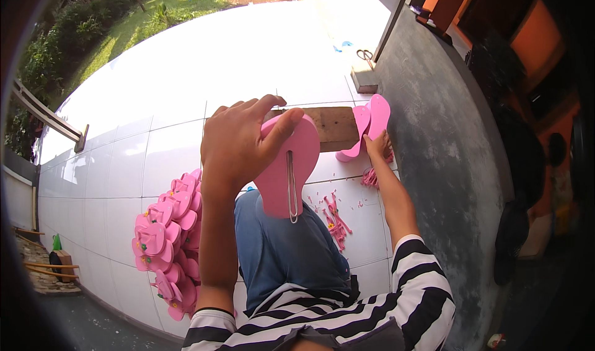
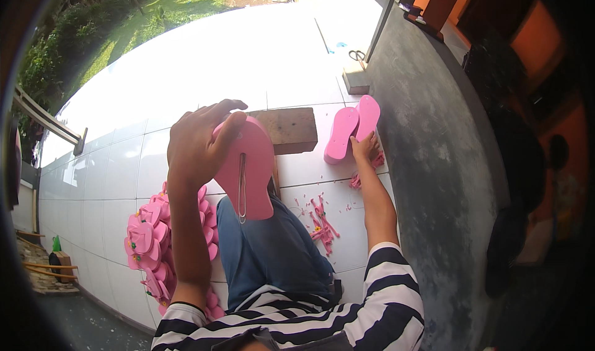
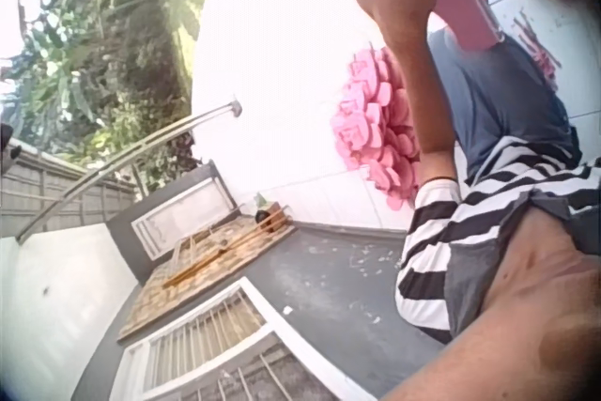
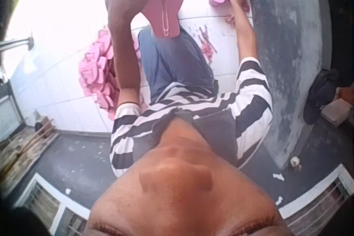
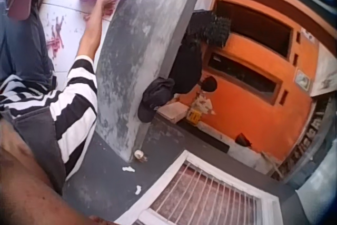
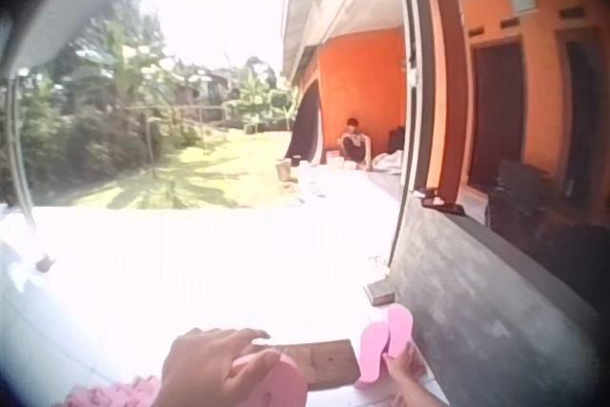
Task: The person attaches pink straps to pink flip-flop soles. They pick up each sole, place it over a metal pulling tool mounted on a wooden block, and pull the plastic straps through the holes by hand.
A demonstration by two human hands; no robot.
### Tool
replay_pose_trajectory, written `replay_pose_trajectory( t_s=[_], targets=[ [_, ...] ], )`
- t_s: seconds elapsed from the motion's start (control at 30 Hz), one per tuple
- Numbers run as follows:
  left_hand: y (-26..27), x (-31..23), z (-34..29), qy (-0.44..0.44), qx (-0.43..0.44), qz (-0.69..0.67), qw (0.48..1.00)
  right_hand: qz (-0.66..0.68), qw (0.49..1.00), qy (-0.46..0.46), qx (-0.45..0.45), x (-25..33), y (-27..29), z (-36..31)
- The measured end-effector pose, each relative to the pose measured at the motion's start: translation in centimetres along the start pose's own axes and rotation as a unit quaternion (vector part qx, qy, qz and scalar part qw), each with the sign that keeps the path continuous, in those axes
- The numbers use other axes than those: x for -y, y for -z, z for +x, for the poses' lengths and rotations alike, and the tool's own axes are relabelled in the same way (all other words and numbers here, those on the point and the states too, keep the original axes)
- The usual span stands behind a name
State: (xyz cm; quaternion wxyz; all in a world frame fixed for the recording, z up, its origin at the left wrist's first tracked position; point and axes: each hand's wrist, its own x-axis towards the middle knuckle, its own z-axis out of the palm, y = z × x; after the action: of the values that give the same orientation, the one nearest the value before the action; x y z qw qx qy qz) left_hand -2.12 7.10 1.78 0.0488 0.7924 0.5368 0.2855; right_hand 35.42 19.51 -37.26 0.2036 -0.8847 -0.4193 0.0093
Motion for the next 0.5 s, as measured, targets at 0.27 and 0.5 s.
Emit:
replay_pose_trajectory(
  t_s=[0.27,0.5],
  targets=[
    [-0.1,0.2,0.0,0.011,0.003,-0.001,1.000,-0.012,0.992,-0.120,0.036,0.2,0.1,2.2],
    [0.2,0.2,-0.5,0.038,-0.010,-0.082,0.996,0.785,0.515,-0.258,0.227,0.0,8.3,-6.3]
  ],
)
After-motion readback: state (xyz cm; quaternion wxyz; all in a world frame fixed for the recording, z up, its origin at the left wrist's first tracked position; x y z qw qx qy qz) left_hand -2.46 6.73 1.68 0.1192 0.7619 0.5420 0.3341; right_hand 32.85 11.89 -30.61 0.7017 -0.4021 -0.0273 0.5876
